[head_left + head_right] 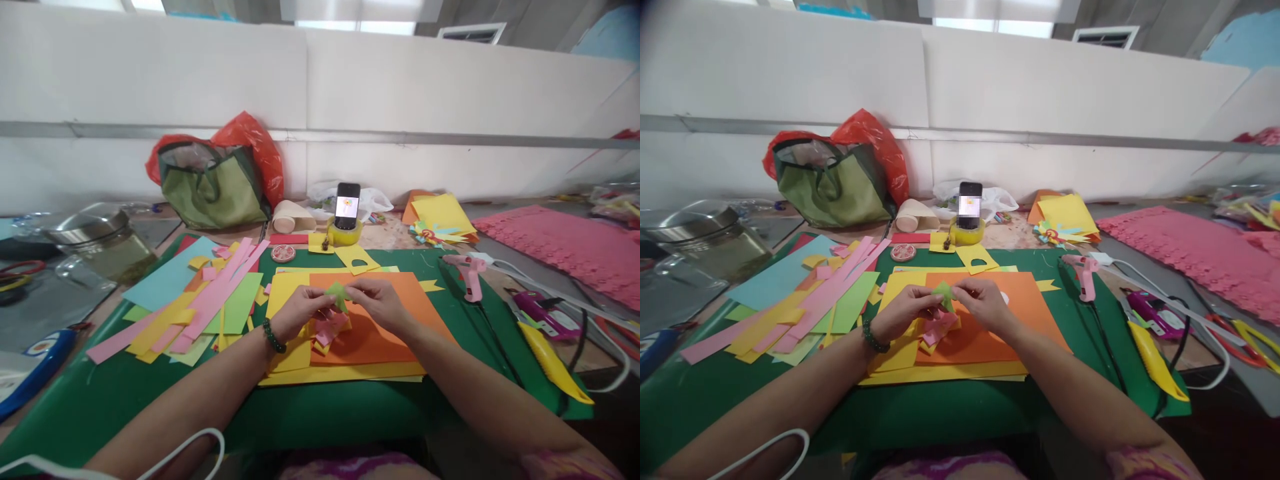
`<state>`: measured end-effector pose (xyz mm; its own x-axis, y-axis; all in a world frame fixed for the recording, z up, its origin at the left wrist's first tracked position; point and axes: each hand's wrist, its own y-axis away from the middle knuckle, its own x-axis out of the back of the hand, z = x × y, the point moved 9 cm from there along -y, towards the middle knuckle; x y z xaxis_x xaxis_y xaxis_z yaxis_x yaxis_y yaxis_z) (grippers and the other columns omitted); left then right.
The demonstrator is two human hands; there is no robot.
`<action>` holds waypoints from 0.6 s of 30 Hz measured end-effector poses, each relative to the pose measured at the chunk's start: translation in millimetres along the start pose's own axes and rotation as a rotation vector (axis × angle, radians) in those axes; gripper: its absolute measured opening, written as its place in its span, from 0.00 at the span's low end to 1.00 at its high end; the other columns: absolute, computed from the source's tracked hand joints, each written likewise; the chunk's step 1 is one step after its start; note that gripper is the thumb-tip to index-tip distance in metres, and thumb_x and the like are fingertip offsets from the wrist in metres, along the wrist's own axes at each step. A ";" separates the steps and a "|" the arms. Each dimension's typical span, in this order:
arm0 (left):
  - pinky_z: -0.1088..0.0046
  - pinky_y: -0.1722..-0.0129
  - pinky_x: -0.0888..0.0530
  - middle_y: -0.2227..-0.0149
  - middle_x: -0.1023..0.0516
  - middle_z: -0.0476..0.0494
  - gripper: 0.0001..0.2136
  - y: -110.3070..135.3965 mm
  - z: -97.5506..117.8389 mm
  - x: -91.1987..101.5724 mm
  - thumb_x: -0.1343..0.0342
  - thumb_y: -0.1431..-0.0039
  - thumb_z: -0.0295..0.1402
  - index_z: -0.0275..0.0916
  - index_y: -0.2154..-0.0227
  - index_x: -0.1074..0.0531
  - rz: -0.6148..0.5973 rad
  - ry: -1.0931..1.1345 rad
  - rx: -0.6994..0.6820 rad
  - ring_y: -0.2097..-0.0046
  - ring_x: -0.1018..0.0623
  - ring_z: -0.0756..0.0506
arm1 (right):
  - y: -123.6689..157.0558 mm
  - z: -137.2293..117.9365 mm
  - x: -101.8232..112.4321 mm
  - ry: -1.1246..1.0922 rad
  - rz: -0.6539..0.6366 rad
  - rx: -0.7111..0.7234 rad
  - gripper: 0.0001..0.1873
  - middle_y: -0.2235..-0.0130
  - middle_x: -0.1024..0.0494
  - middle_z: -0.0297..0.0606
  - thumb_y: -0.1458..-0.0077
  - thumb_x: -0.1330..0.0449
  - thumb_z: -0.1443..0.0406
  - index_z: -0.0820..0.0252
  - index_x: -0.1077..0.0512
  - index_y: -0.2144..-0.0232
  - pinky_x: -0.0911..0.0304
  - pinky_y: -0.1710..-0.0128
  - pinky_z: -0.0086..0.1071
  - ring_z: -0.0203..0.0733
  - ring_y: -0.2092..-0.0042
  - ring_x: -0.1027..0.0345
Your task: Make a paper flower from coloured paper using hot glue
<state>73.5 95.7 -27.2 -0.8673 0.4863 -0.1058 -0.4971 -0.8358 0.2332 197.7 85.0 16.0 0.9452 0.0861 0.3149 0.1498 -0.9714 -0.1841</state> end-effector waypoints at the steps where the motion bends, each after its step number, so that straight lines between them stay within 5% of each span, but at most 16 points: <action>1: 0.78 0.74 0.32 0.77 0.21 0.41 0.15 0.2 -0.3 -0.5 0.34 0.58 0.42 0.32 0.76 0.21 -0.002 0.013 0.004 0.76 0.27 0.52 | 1.2 -2.2 0.2 0.018 0.008 0.025 0.15 0.76 0.28 0.34 0.49 0.43 0.55 0.60 0.27 0.76 0.39 0.71 0.30 0.35 0.72 0.37; 6: 0.78 0.75 0.31 0.77 0.21 0.40 0.15 1.9 -1.4 -1.6 0.34 0.58 0.42 0.32 0.77 0.21 0.015 0.031 0.032 0.77 0.26 0.51 | 2.6 0.1 -1.9 -0.045 0.004 -0.012 0.20 0.76 0.29 0.34 0.48 0.44 0.50 0.60 0.27 0.77 0.37 0.71 0.30 0.36 0.72 0.37; 12: 0.77 0.74 0.29 0.77 0.20 0.40 0.18 4.6 2.8 -9.0 0.33 0.60 0.45 0.32 0.78 0.22 -0.023 0.020 0.001 0.77 0.25 0.51 | 1.0 16.4 -8.8 -0.049 -0.020 -0.183 0.20 0.78 0.30 0.32 0.60 0.35 0.50 0.60 0.30 0.80 0.44 0.76 0.29 0.33 0.75 0.41; 18: 0.77 0.72 0.28 0.76 0.20 0.40 0.19 3.8 0.2 -10.7 0.33 0.59 0.46 0.32 0.76 0.21 -0.052 0.038 0.000 0.76 0.24 0.50 | 2.6 23.5 -14.8 -0.212 -0.091 -0.224 0.26 0.78 0.32 0.31 0.58 0.39 0.42 0.60 0.32 0.79 0.42 0.75 0.29 0.33 0.75 0.40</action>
<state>80.8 87.4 -24.9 -0.8408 0.5189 -0.1541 -0.5413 -0.8099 0.2261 190.9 86.4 -11.0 0.9739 0.1957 0.1152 0.1907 -0.9802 0.0528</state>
